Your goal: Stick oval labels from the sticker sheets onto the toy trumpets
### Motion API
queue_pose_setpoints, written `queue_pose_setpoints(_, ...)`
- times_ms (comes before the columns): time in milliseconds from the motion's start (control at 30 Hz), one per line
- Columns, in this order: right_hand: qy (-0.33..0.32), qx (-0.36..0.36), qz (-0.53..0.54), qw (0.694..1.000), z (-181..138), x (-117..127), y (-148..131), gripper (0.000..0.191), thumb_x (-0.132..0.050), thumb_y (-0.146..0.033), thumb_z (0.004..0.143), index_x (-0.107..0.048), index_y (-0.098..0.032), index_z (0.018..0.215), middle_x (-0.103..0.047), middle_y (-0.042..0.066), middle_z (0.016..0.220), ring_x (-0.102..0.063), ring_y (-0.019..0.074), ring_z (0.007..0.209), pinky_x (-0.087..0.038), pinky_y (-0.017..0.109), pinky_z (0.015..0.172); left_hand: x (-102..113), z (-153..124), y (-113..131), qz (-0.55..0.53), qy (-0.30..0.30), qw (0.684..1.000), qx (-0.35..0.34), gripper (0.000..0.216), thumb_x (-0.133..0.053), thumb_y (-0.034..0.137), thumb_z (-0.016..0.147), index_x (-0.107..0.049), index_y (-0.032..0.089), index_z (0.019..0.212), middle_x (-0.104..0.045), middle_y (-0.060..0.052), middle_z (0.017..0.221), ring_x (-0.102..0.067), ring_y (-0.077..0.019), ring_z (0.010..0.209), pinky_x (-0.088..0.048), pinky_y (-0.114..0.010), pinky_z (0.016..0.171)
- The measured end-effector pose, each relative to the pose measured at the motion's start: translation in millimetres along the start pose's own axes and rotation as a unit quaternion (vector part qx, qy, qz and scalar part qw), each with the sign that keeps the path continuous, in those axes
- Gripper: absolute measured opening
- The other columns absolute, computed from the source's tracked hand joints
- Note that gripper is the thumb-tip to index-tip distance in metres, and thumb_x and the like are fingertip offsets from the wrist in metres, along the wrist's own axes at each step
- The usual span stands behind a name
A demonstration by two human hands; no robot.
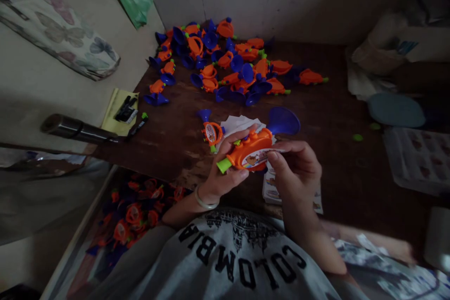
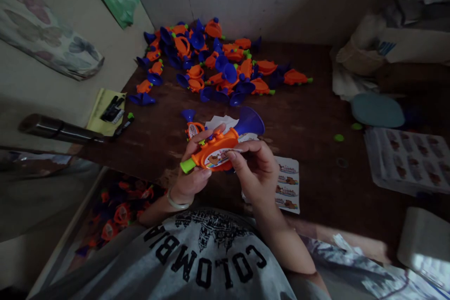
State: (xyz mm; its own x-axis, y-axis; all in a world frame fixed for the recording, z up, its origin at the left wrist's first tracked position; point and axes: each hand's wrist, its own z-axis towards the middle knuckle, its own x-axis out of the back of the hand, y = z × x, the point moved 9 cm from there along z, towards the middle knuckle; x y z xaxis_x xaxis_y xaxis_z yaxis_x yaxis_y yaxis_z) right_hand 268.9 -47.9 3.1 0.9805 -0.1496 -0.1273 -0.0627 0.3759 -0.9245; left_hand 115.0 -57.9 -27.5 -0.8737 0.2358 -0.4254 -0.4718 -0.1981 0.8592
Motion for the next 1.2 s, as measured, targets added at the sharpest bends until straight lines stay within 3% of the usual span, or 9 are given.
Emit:
queue_pose_setpoints(400, 0.019, 0.030, -0.049, 0.998, -1.5, 3.8, -1.1, 0.013, -0.083, -0.033, 0.088, -0.072, -0.026, 0.091, -0.073, -0.003, 0.080, -0.069, 0.0133, 0.072, -0.058, 0.026, 0.064, -3.6, 4.4, -2.8, 0.008, 0.001, 1.000, 0.022, 0.064, -0.078, 0.044, 0.090, -0.053, 0.033, 0.148, -0.048, -0.009, 0.169, -0.045, -0.0350, 0.158, -0.041, -0.057, 0.130)
queue_pose_setpoints(633, 0.013, 0.028, -0.061, 0.998, -1.7, 2.5, 3.2, 0.014, -0.082, -0.036, 0.090, -0.071, -0.027, 0.091, -0.072, -0.003, 0.080, -0.068, 0.0129, 0.071, -0.057, 0.027, 0.064, -4.4, 7.0, 2.3, 0.013, 0.017, 1.000, -0.014, 0.049, -0.073, 0.038, 0.097, -0.057, 0.032, 0.143, -0.053, -0.009, 0.166, -0.046, -0.0351, 0.157, -0.039, -0.061, 0.131)
queue_pose_setpoints(1200, -0.002, 0.020, -0.087, 0.996, -0.2, -4.5, 5.2, 0.013, -0.081, -0.033, 0.091, -0.071, -0.024, 0.092, -0.072, -0.003, 0.079, -0.064, 0.0119, 0.063, -0.053, 0.026, 0.058, -2.0, 4.7, 9.0, 0.047, 0.023, 0.998, -0.046, 0.048, -0.072, 0.035, 0.096, -0.058, 0.035, 0.142, -0.053, -0.006, 0.166, -0.050, -0.0357, 0.154, -0.040, -0.062, 0.129)
